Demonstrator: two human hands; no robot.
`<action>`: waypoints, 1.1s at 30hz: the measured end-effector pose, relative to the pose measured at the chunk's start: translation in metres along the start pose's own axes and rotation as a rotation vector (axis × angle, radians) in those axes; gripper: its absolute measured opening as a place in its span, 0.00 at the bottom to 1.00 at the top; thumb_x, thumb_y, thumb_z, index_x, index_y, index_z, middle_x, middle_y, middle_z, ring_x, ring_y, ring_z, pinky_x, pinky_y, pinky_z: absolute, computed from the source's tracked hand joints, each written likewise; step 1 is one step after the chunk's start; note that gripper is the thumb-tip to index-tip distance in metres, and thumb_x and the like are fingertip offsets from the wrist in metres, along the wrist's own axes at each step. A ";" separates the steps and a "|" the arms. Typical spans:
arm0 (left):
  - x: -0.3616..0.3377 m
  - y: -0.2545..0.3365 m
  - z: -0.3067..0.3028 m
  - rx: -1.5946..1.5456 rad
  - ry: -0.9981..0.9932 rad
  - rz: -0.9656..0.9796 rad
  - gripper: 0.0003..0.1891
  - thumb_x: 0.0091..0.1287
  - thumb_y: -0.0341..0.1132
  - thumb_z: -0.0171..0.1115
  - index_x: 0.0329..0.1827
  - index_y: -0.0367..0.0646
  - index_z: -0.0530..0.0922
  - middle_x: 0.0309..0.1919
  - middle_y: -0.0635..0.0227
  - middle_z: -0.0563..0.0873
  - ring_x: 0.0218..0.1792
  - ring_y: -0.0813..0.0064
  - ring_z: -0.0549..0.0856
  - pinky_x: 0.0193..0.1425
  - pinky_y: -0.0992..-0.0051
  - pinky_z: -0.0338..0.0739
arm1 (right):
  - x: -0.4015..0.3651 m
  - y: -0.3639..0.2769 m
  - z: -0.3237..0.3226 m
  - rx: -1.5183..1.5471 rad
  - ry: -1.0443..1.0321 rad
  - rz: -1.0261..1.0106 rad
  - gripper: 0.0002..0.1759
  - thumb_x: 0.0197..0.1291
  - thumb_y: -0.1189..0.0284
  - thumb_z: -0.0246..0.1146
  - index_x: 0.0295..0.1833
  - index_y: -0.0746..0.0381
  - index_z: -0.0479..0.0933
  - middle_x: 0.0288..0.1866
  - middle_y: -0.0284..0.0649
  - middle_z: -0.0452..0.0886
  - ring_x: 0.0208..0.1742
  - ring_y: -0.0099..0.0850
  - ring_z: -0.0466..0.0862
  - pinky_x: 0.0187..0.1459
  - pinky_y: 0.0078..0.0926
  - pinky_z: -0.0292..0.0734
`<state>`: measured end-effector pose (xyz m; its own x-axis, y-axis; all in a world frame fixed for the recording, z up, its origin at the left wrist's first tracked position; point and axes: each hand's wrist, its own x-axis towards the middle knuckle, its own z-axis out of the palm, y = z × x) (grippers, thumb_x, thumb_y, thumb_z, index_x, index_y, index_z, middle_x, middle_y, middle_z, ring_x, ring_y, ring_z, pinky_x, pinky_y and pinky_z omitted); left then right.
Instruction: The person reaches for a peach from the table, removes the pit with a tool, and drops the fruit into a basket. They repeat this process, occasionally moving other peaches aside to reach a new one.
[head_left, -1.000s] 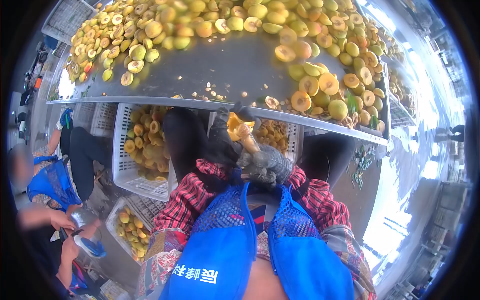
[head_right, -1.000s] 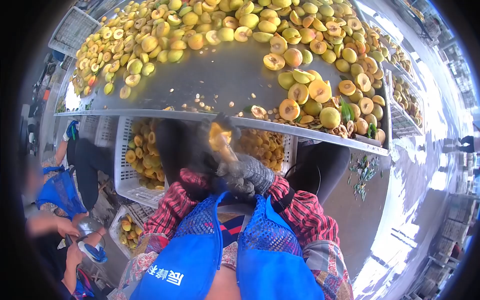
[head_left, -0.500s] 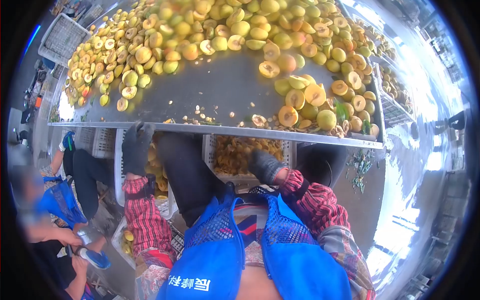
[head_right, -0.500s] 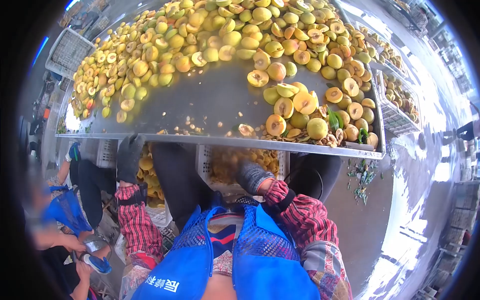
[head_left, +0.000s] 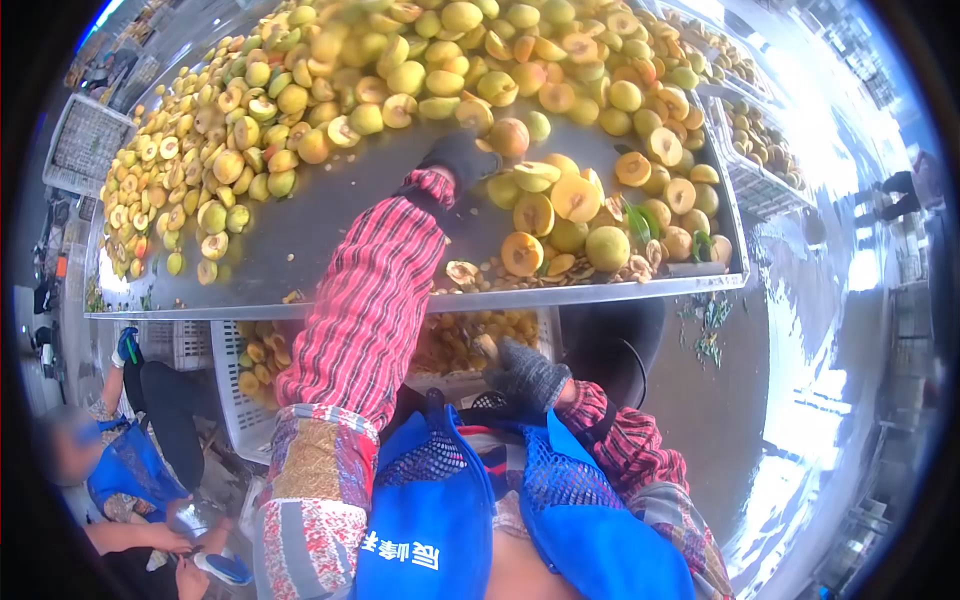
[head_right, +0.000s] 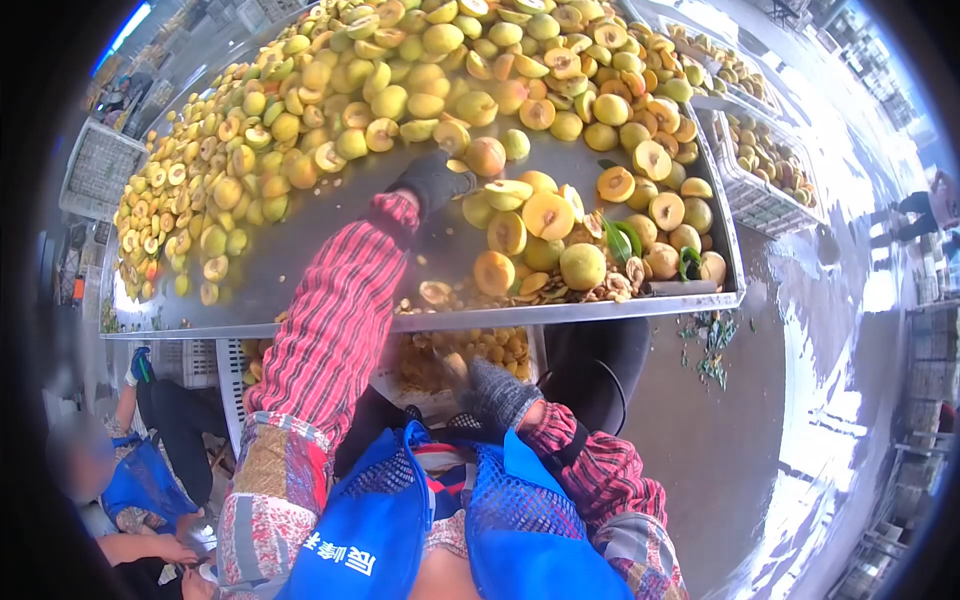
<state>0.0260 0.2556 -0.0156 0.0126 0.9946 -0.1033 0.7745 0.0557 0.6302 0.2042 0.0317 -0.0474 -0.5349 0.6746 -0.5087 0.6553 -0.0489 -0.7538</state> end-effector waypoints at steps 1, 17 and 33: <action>-0.005 0.006 0.002 -0.002 -0.016 -0.006 0.21 0.49 0.42 0.66 0.39 0.34 0.74 0.32 0.55 0.81 0.36 0.62 0.80 0.41 0.71 0.72 | -0.001 -0.002 -0.003 0.058 -0.002 0.023 0.20 0.53 0.59 0.56 0.39 0.67 0.71 0.30 0.58 0.76 0.36 0.52 0.77 0.38 0.43 0.71; -0.208 -0.018 -0.040 -2.113 -0.267 -0.452 0.20 0.61 0.40 0.51 0.51 0.36 0.68 0.46 0.53 0.74 0.47 0.62 0.76 0.54 0.64 0.72 | -0.023 -0.071 -0.001 0.380 0.159 -0.386 0.16 0.52 0.69 0.57 0.45 0.66 0.68 0.36 0.50 0.71 0.38 0.44 0.74 0.38 0.35 0.70; -0.264 -0.021 -0.015 -2.004 0.087 0.091 0.17 0.62 0.33 0.49 0.51 0.33 0.69 0.42 0.56 0.78 0.44 0.70 0.79 0.49 0.75 0.74 | -0.023 -0.091 0.016 0.013 0.123 -0.409 0.12 0.56 0.69 0.55 0.43 0.64 0.66 0.32 0.51 0.72 0.37 0.47 0.75 0.37 0.38 0.69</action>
<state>-0.0031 -0.0071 0.0106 -0.0692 0.9970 -0.0357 -0.8973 -0.0465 0.4391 0.1482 0.0090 0.0265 -0.6813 0.7231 -0.1138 0.3948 0.2322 -0.8889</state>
